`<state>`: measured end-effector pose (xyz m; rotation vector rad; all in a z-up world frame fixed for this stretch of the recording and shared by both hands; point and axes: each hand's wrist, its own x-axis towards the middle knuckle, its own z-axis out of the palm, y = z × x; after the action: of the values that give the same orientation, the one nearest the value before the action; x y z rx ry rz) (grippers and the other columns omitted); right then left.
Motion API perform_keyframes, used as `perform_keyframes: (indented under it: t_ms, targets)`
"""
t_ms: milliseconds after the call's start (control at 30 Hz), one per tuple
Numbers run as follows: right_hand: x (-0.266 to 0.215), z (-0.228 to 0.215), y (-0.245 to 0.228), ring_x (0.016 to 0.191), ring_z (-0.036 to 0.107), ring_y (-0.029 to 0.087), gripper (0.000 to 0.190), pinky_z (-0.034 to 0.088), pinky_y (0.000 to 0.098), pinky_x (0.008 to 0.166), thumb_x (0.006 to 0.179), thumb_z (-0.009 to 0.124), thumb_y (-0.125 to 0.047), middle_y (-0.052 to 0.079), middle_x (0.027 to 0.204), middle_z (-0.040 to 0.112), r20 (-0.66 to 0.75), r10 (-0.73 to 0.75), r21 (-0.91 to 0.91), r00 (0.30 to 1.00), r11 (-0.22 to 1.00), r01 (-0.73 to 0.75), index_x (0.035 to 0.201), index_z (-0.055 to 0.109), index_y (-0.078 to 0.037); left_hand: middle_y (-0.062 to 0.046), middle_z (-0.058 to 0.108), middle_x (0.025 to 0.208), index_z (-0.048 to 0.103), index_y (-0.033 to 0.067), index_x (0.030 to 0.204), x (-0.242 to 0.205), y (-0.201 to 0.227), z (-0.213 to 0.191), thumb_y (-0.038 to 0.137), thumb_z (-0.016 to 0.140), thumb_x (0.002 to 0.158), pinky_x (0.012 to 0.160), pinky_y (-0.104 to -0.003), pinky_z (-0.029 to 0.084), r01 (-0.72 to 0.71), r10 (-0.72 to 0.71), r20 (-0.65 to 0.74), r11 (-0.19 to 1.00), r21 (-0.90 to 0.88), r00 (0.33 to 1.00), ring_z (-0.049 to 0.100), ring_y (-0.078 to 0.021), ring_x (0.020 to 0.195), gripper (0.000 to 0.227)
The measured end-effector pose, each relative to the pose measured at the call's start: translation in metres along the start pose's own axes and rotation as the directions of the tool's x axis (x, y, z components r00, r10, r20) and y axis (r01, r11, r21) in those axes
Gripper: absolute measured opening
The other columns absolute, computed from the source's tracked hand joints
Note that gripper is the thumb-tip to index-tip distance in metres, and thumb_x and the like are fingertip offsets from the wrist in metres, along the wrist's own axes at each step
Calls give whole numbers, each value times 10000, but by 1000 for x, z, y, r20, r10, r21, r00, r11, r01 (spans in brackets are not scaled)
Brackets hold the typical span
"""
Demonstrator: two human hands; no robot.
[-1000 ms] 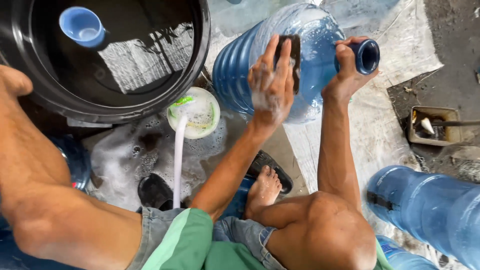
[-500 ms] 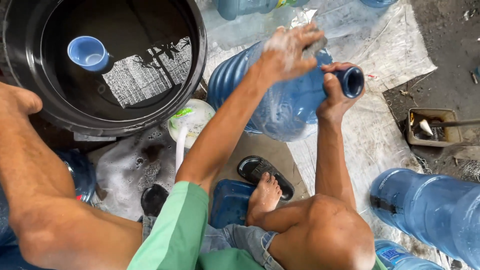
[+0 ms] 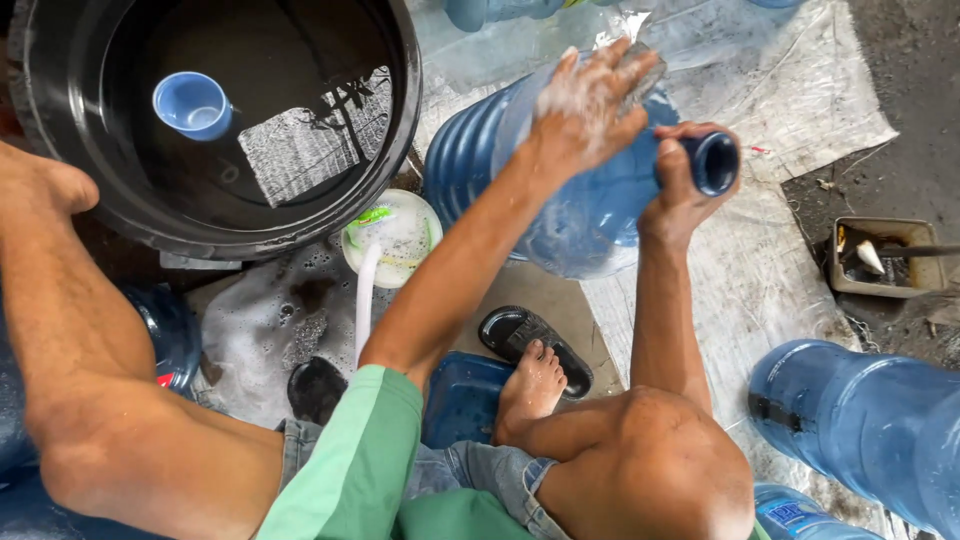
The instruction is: The person scrubs the exterior of a large blue water jug using a soapy sponge, repeatedly dipping the sponge into a bucket of soapy water and rotating the jug to clean different sides. The person also scrubs the neck and rim of the jug.
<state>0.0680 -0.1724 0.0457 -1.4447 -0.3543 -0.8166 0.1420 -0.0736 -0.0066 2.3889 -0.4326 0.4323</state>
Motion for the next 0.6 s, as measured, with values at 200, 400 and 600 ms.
perform_keyframes:
  t_ms: [200,400,600]
  targets:
    - [2,7,2,791,600,174,148,432,299,737,802,672,9,120,774,551,-219,-8,-167,976,986,-29,859,536,24,-156,326,1506,360,178,1455,-123,50,-56,304,577,861,1058,-464,436,-38,95,-297,981,192,950,512,-268,1305,645]
    - [1,23,-18,938,575,150,316,389,316,948,767,795,-60,120,945,629,88,110,-175,990,980,-93,983,566,-22,-113,275,1529,344,256,1456,-167,15,-47,378,502,874,1160,-420,103,-120,181,-169,940,320,969,238,-250,1421,615]
    - [0,57,-41,942,632,211,291,460,415,961,797,682,-298,79,948,649,615,91,-132,783,991,-12,966,593,-79,-99,237,1564,239,206,1497,-134,-19,-89,237,491,965,1195,-546,276,188,-265,-263,940,-285,928,235,-295,1473,590]
